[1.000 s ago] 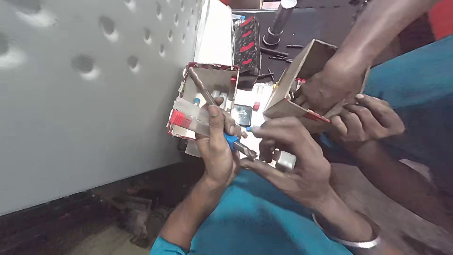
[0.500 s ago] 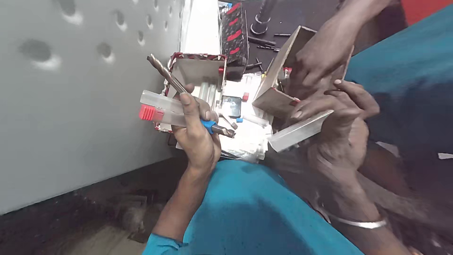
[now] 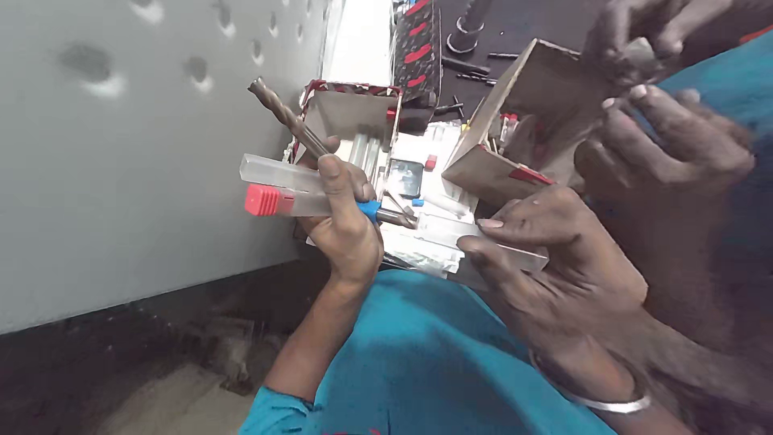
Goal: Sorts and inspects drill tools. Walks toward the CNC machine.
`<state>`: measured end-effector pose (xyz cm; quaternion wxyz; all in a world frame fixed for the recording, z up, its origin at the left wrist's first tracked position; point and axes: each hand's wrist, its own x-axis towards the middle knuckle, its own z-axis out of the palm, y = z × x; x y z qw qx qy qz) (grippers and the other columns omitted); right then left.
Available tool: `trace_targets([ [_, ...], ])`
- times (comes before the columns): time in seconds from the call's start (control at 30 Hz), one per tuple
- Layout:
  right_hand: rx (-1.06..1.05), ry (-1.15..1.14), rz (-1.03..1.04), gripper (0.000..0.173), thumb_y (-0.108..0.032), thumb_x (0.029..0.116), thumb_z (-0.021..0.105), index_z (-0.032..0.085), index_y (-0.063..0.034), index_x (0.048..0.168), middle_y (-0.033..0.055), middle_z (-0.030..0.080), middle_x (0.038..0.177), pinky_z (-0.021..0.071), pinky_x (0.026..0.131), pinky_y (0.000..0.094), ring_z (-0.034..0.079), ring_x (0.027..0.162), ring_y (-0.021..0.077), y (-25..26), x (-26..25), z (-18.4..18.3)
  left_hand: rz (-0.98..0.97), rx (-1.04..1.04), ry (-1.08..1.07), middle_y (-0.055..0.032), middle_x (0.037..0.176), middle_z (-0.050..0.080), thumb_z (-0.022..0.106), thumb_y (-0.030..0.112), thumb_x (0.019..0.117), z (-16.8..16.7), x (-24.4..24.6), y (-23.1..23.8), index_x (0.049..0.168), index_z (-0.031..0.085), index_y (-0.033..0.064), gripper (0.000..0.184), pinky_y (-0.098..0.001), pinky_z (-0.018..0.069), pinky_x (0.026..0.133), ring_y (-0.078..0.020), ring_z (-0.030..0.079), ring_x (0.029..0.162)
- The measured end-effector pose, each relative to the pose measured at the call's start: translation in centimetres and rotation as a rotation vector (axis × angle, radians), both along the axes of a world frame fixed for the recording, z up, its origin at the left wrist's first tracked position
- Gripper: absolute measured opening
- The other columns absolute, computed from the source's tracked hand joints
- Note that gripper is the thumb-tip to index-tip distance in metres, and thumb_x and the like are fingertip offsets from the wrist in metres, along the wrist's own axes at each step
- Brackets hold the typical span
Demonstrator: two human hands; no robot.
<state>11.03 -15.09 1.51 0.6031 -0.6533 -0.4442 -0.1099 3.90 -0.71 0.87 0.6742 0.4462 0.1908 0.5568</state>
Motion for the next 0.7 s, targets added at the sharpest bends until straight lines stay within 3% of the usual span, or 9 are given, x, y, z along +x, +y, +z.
trace_targets([
  [0.17, 0.023, 0.060, 0.024, 0.025, -0.035, 0.0941, 0.076, 0.064, -0.0132, 0.092, -0.0055, 0.060, 0.084, 0.0499, 0.075, 0.0131, 0.059, 0.082, -0.0022, 1.0, -0.6, -0.8, 0.008, 0.068, -0.018, 0.0046, 0.067, 0.049, 0.048, 0.031, 0.1085, 0.0, 0.3, -0.6, 0.119, 0.056, 0.0101, 0.025, -0.0194, 0.0475, 0.050, -0.0050, 0.048, 0.052],
  [0.3, 0.023, 0.057, 0.092, 0.030, -0.038, 0.1011, 0.065, 0.058, -0.0100, 0.097, -0.0019, 0.060, 0.088, 0.0538, 0.070, 0.0124, 0.061, 0.079, -0.0022, 1.9, -1.0, -1.1, -0.007, 0.101, -0.017, 0.0051, 0.068, 0.050, 0.051, 0.030, 0.1075, 0.2, 0.5, -1.3, 0.120, 0.058, 0.0097, 0.025, -0.0192, 0.0472, 0.051, -0.0041, 0.048, 0.053],
  [0.47, -0.034, -0.023, 0.181, 0.034, -0.041, 0.1018, 0.063, 0.057, -0.0074, 0.103, 0.0008, 0.068, 0.087, 0.0556, 0.070, 0.0130, 0.067, 0.080, -0.0011, 1.4, -0.2, -1.3, -0.026, 0.099, -0.009, 0.0049, 0.066, 0.049, 0.051, 0.032, 0.1075, 0.2, 0.3, -1.2, 0.119, 0.057, 0.0101, 0.026, -0.0200, 0.0476, 0.050, -0.0047, 0.049, 0.051],
  [0.6, -0.039, 0.146, 0.110, 0.028, -0.039, 0.1041, 0.060, 0.054, -0.0113, 0.099, -0.0065, 0.065, 0.081, 0.0555, 0.060, 0.0095, 0.063, 0.069, -0.0067, 1.4, -0.7, -0.4, -0.032, 0.130, -0.030, 0.0067, 0.065, 0.050, 0.055, 0.033, 0.1058, 0.1, 0.3, -1.9, 0.120, 0.057, 0.0133, 0.024, -0.0189, 0.0481, 0.051, -0.0031, 0.049, 0.052],
  [0.7, 0.005, 0.200, 0.109, 0.026, -0.039, 0.1047, 0.058, 0.054, -0.0140, 0.098, -0.0097, 0.065, 0.081, 0.0548, 0.061, 0.0086, 0.063, 0.072, -0.0079, 1.6, -1.1, -0.3, 0.000, 0.171, -0.019, 0.0081, 0.066, 0.050, 0.057, 0.037, 0.1043, 0.2, 0.4, -2.1, 0.117, 0.057, 0.0153, 0.025, -0.0189, 0.0481, 0.052, -0.0024, 0.050, 0.053],
])
